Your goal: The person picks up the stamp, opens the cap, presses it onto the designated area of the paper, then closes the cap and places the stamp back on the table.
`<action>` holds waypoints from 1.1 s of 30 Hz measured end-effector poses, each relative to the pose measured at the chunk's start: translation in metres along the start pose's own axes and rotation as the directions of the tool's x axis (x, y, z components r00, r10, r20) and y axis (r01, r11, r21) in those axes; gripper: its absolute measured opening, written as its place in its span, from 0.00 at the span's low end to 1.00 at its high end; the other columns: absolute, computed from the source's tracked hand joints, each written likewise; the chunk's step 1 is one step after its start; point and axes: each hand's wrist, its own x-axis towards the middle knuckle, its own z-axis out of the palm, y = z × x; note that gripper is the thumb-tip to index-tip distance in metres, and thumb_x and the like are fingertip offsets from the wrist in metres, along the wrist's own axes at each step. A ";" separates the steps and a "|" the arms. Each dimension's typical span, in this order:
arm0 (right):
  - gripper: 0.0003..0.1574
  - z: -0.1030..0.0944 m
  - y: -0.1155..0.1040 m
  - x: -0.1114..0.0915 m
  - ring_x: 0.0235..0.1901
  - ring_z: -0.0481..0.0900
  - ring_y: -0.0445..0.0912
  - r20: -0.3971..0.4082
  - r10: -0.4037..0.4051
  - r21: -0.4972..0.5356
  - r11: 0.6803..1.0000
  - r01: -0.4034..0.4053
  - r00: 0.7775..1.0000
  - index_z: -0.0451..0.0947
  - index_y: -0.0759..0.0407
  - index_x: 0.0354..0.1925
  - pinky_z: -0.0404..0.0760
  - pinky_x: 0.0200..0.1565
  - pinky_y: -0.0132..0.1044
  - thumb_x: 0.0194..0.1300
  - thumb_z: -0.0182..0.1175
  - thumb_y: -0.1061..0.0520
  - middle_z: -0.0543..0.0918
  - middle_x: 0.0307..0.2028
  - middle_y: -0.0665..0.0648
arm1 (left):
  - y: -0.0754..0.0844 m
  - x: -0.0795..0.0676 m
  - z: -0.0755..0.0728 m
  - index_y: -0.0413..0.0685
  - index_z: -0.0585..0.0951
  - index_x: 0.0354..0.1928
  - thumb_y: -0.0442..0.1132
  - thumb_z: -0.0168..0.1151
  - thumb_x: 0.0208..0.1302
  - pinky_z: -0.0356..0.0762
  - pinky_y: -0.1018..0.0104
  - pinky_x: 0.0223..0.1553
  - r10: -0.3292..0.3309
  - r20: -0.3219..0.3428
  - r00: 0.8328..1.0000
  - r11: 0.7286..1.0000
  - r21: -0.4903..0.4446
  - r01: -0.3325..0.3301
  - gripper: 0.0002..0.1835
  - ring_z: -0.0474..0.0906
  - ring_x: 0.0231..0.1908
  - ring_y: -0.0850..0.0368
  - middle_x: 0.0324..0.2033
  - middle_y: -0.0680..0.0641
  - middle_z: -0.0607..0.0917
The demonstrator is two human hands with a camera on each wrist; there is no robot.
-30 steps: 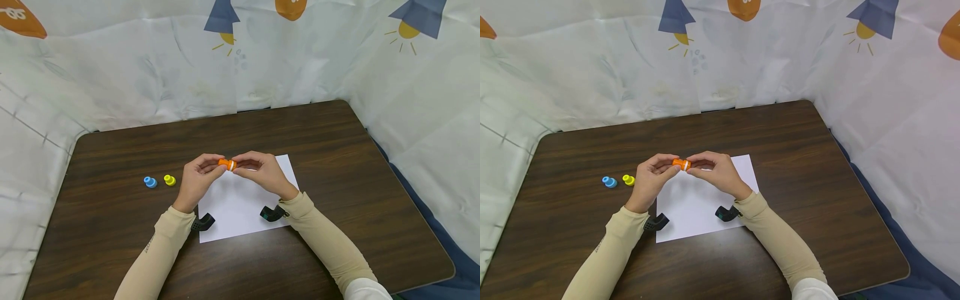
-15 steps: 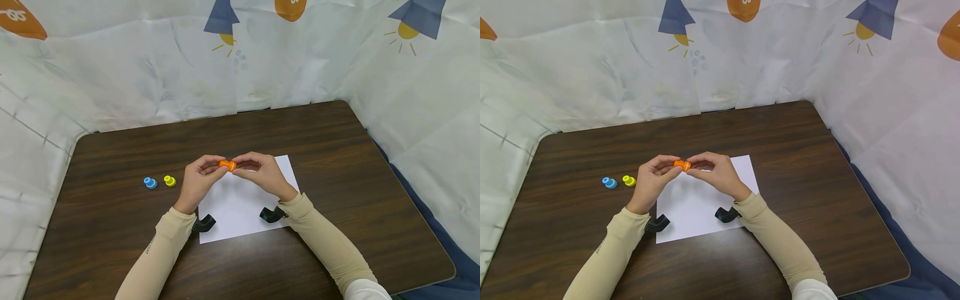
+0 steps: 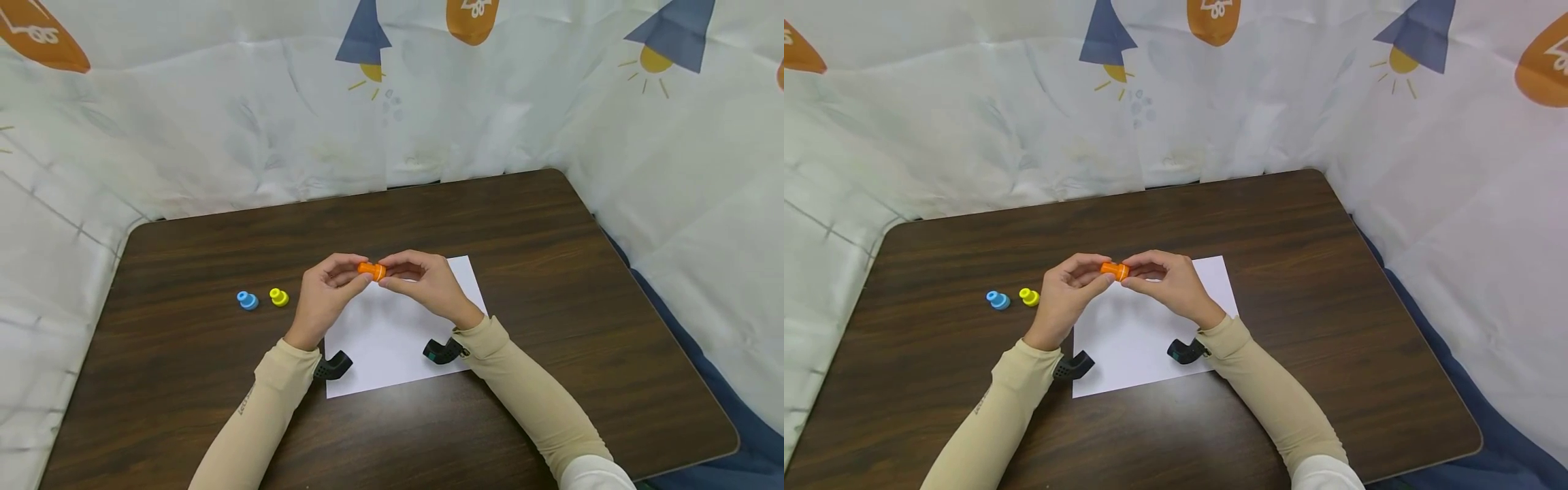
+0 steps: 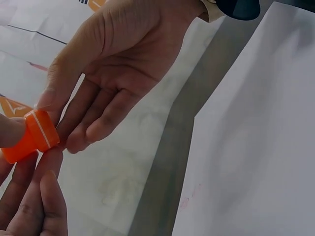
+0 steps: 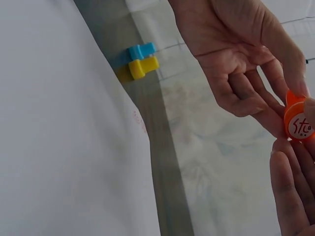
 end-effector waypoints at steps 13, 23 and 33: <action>0.17 -0.019 0.006 -0.007 0.47 0.89 0.44 -0.060 0.043 -0.113 0.992 -0.050 0.997 0.85 0.59 0.54 0.88 0.51 0.31 0.67 0.70 0.58 0.89 0.52 0.66 | -0.007 -0.006 -0.035 0.39 0.84 0.55 0.35 0.73 0.63 0.86 0.78 0.49 0.026 -0.039 0.999 0.990 0.142 -0.020 0.19 0.86 0.44 0.72 0.53 0.37 0.86; 0.19 -0.041 0.016 -0.019 0.52 0.88 0.51 -0.072 0.007 -0.363 0.931 -0.032 0.997 0.85 0.55 0.55 0.87 0.59 0.45 0.67 0.71 0.53 0.89 0.53 0.62 | -0.023 -0.010 -0.067 0.43 0.85 0.53 0.35 0.73 0.64 0.83 0.83 0.46 0.099 -0.069 0.993 0.937 0.344 -0.069 0.16 0.83 0.40 0.79 0.49 0.39 0.89; 0.41 -0.062 0.018 -0.031 0.71 0.73 0.59 -0.020 0.087 -0.650 0.756 -0.079 0.996 0.73 0.56 0.71 0.77 0.68 0.60 0.68 0.69 0.40 0.69 0.75 0.60 | -0.029 -0.010 -0.083 0.42 0.85 0.53 0.36 0.73 0.64 0.78 0.90 0.40 0.080 -0.145 0.986 0.856 0.517 0.007 0.16 0.91 0.42 0.49 0.47 0.38 0.91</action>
